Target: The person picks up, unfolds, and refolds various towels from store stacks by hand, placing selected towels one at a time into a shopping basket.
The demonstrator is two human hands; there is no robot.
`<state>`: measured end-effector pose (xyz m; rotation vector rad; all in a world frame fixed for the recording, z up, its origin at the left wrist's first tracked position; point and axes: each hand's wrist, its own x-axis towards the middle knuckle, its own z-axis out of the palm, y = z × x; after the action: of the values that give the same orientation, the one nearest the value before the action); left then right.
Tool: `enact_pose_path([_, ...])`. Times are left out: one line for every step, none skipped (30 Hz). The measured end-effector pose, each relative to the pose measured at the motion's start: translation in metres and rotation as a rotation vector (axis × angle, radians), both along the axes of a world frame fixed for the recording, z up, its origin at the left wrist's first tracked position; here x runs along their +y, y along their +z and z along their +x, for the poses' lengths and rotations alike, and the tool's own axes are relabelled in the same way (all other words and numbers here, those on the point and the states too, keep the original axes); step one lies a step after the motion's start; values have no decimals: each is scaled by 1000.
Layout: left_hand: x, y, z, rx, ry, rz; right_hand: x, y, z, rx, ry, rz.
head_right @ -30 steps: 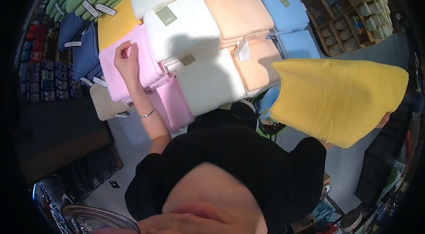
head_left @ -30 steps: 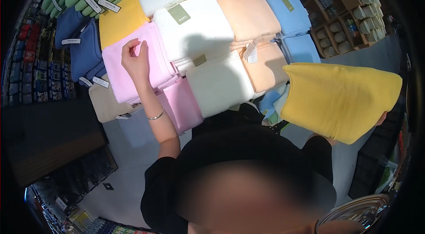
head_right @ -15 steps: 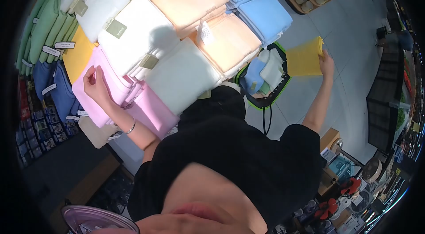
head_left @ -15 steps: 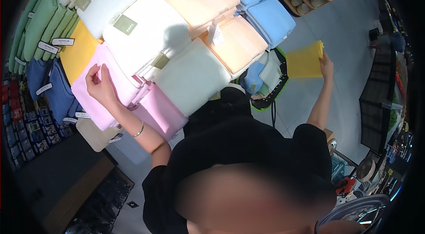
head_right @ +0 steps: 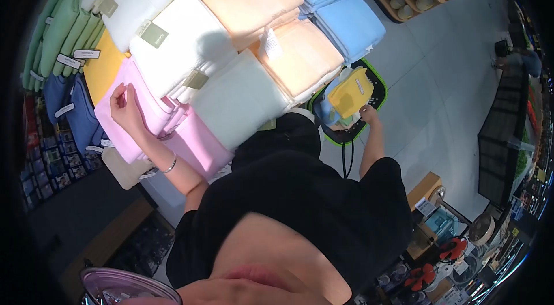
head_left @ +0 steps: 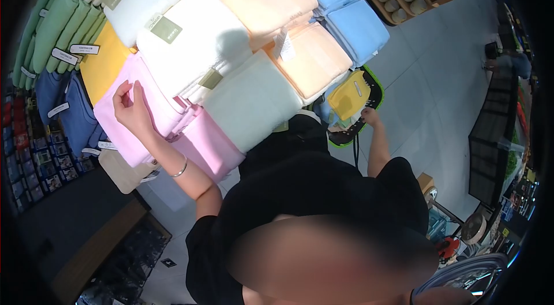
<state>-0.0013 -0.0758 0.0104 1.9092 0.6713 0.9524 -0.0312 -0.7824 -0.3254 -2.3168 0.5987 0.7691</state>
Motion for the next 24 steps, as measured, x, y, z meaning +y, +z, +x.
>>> enact_pose_path([0, 0, 1, -2, -2, 15, -11, -9, -2, -11, 0, 85])
enact_pose_path([1, 0, 1, -4, -6, 30, -24, -15, -3, 22, -27, 62])
enact_pose_path([1, 0, 1, -5, -10, 43, -28, -1, -1, 55, -53, 37])
enact_pose_path([0, 0, 2, -7, -8, 40, -36, 1, 0, 87, -78, 13])
enact_pose_path([0, 0, 2, -9, -4, 37, -41, 2, 0, 38, -147, 10])
enact_pose_path([0, 0, 1, -12, 1, 34, -44, 6, 3, 47, -164, 10])
enact_pose_path([1, -1, 1, -15, -3, 23, -45, 14, 9, 52, -179, 10])
enact_pose_path([2, -1, 1, -19, -4, 12, -45, 21, 18, 57, -191, 10])
enact_pose_path([2, -2, 1, -24, -3, 1, -42, 26, 27, -67, -144, 0])
enact_pose_path([2, -1, 1, -32, -7, -12, -38, 30, 39, -192, -94, -10])
enact_pose_path([2, -1, 2, -41, -8, -25, -33, 34, 53, -318, -41, -18])
enact_pose_path([2, -1, 2, -49, -9, -36, -25, 39, 70, -526, -60, -88])
enact_pose_path([3, -1, 3, -64, -7, -16, -13, 47, 88, -734, -81, -154])
enact_pose_path([5, -1, 3, -73, -18, -10, 6, 68, 104, -889, -167, -74])
enact_pose_path([7, -2, 4, -83, -28, -3, 37, 108, 119, -1042, -255, 12])
enact_pose_path([10, -3, 4, -93, -35, 2, 66, 145, 130, -1145, -305, 66])
enact_pose_path([12, -5, 5, -110, -27, 2, 95, 180, 139, -1244, -356, 123])
enact_pose_path([14, -7, 6, -127, -21, 2, 119, 206, 149, -1330, -326, 208])
enact_pose_path([17, -8, 7, -143, -17, 4, 143, 228, 156, -1414, -299, 294])
enact_pose_path([18, -9, 6, -154, -23, -3, 169, 249, 160, -1438, -233, 381])
enact_pose_path([18, -10, 6, -165, -30, -8, 195, 268, 163, -1461, -167, 469])
enact_pose_path([17, -10, 6, -178, -37, -12, 223, 283, 164, -1457, -52, 483])
enact_pose_path([16, -10, 6, -205, -51, -17, 250, 298, 165, -1454, 65, 496])
enact_pose_path([18, -12, 7, -196, -42, -10, 278, 317, 164, -1472, 250, 446])
